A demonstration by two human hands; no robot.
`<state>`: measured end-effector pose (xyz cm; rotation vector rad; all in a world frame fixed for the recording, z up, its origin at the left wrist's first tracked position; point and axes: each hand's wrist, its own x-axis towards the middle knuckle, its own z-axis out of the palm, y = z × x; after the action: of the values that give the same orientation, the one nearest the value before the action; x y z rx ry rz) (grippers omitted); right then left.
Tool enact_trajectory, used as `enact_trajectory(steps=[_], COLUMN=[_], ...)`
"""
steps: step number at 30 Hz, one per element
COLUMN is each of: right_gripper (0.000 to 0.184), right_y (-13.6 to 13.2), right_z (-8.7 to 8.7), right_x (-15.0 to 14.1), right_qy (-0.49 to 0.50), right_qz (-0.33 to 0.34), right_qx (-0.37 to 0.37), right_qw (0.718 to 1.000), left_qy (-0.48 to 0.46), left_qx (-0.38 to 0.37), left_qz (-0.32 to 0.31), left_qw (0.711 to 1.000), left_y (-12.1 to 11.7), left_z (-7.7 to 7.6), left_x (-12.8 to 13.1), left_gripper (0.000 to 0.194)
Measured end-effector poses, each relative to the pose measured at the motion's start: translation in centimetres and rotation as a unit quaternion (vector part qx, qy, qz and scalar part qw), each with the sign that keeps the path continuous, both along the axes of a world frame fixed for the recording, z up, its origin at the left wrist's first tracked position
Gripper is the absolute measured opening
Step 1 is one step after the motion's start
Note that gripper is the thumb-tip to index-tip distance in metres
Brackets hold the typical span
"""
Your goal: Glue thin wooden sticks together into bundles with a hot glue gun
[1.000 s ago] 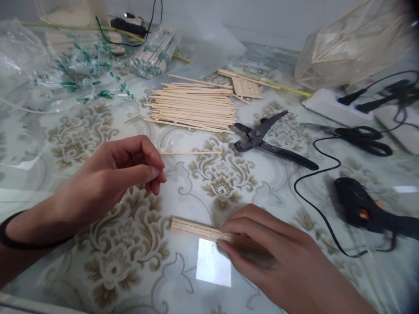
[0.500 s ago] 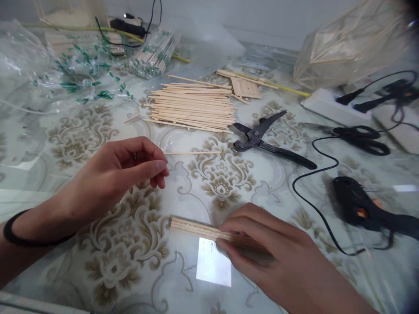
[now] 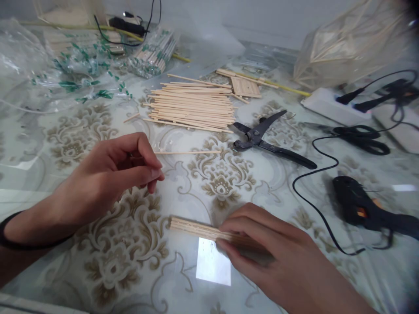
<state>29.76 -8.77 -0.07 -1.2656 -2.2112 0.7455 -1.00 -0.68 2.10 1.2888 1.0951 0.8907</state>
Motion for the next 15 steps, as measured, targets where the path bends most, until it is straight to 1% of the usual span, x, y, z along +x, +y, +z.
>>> enact_trajectory(steps=[5, 8, 10, 12, 15], right_gripper=[0.025, 0.025, 0.025, 0.025, 0.025], right_y=[-0.14, -0.22, -0.21, -0.18, -0.21], right_z=[-0.16, -0.43, -0.52, -0.51, -0.38], right_x=[0.21, 0.39, 0.44, 0.41, 0.26], right_qy=[-0.005, -0.007, -0.006, -0.008, -0.008], right_qz=[0.003, 0.008, 0.009, 0.009, 0.007], right_qx=[-0.009, -0.017, -0.017, -0.019, -0.019], right_qw=[1.0, 1.0, 1.0, 1.0, 1.0], left_qy=[0.001, 0.031, 0.071, 0.129, 0.224], left_qx=[0.009, 0.032, 0.049, 0.081, 0.157], left_qz=[-0.02, -0.016, -0.017, -0.023, -0.034], left_qw=[1.0, 0.999, 0.996, 0.988, 0.961], left_y=[0.29, 0.22, 0.01, -0.25, -0.5], left_z=[-0.12, -0.17, -0.18, -0.19, -0.35], left_x=[0.03, 0.1, 0.09, 0.07, 0.08], left_gripper=[0.008, 0.008, 0.005, 0.01, 0.017])
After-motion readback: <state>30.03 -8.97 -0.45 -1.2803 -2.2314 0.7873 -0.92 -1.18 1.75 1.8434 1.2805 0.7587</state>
